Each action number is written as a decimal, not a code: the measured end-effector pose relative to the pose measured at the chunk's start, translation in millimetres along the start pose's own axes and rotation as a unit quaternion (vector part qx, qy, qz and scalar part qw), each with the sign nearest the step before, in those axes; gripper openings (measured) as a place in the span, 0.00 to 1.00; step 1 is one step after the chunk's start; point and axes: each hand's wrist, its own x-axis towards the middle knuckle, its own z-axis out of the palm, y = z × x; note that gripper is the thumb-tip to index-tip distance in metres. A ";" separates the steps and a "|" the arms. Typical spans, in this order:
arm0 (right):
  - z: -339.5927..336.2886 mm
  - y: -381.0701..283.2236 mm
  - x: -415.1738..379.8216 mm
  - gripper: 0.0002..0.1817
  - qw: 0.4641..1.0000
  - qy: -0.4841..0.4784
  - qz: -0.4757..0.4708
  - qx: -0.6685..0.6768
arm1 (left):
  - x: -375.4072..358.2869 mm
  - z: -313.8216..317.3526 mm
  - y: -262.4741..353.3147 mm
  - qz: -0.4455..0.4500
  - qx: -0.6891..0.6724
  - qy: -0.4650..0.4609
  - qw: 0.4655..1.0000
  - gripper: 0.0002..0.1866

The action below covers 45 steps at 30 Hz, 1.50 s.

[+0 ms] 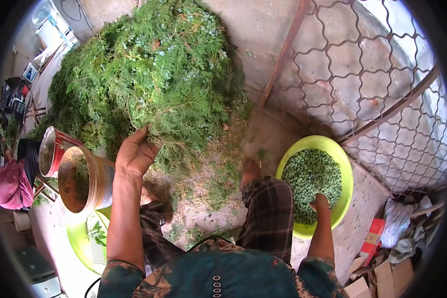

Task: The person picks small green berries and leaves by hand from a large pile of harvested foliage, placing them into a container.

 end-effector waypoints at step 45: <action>-284.4 -374.0 -193.0 0.12 0.587 0.140 -0.468 0.645 | -52.1 51.6 -41.2 0.258 0.347 -0.067 0.899 0.05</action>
